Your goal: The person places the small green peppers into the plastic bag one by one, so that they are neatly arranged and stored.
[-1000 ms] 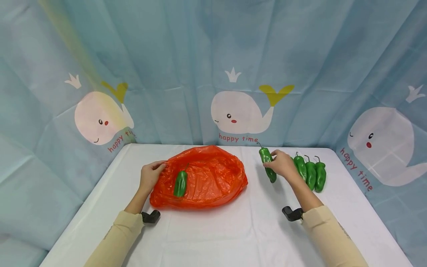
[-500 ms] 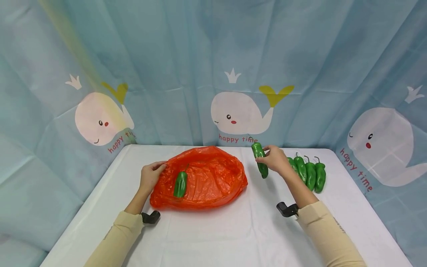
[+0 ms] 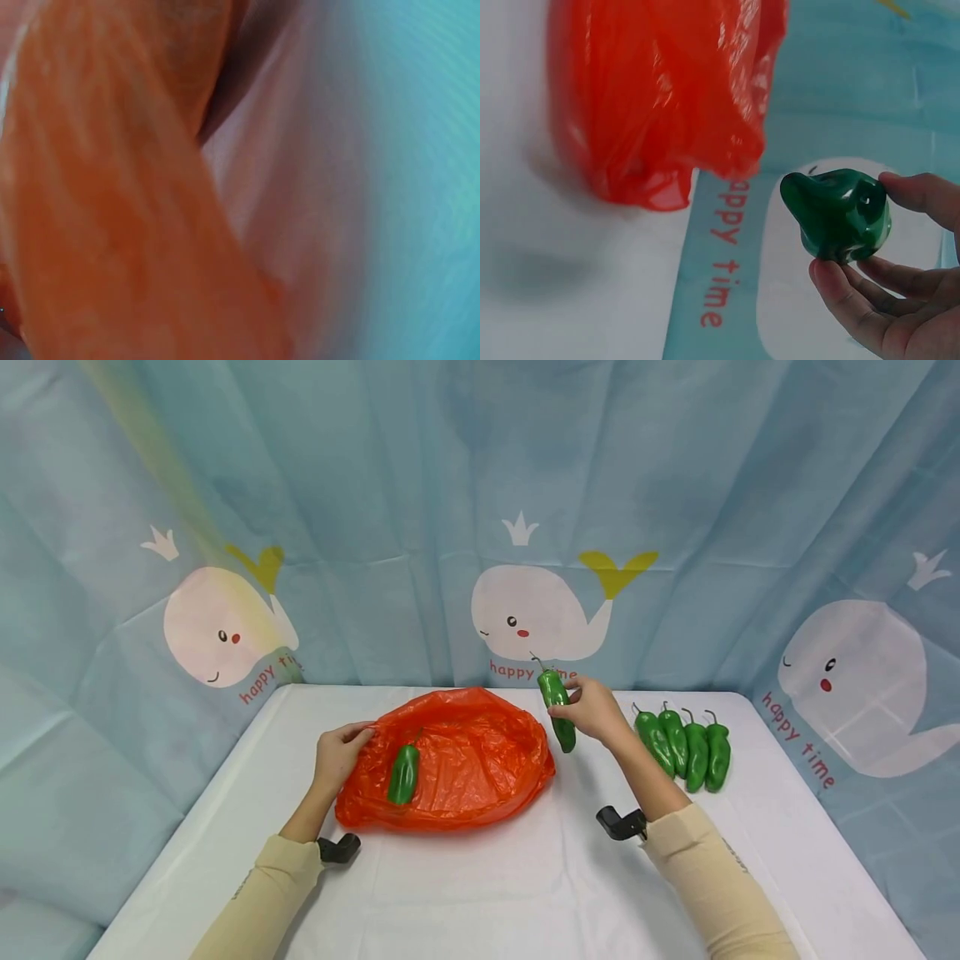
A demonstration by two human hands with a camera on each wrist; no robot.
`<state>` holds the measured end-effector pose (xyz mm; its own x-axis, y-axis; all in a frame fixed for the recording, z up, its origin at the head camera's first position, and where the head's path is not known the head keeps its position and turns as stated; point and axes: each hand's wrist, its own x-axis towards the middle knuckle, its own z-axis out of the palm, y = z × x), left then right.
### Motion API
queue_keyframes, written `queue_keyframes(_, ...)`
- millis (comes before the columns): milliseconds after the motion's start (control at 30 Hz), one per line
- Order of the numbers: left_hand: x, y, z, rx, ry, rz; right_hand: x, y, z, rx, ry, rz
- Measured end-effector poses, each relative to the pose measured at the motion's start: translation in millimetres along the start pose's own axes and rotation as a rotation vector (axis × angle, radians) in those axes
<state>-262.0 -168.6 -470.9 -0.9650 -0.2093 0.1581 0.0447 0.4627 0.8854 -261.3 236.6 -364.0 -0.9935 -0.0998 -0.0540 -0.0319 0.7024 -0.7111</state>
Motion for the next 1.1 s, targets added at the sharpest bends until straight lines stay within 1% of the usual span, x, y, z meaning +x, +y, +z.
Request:
queue_keyframes(167, -0.4, 0.8, -0.3, 0.009, 0.010, 0.012, 3.0, -10, 10, 0.043, -0.006, -0.017)
queue_keyframes(433, -0.4, -0.4, -0.7, 0.010, 0.009, 0.005, 10.4, -23, 29, 0.078, -0.034, -0.035)
queue_keyframes(600, 0.8, -0.1, -1.7, 0.016, 0.020, 0.019, 9.9, -32, 42, 0.094, -0.052, -0.015)
queue_keyframes(933, 3.5, 0.1, -0.5, -0.005, 0.007, 0.016, 8.9, -43, 71, 0.113, -0.055, -0.023)
queue_keyframes(1033, 4.0, -0.6, 0.4, -0.001, 0.009, 0.024, 9.2, -45, 79, 0.123, -0.060, -0.022)
queue_keyframes(1100, 4.0, -1.3, 1.0, 0.002, 0.004, 0.018, 8.7, -45, 84, 0.134, -0.066, -0.025)
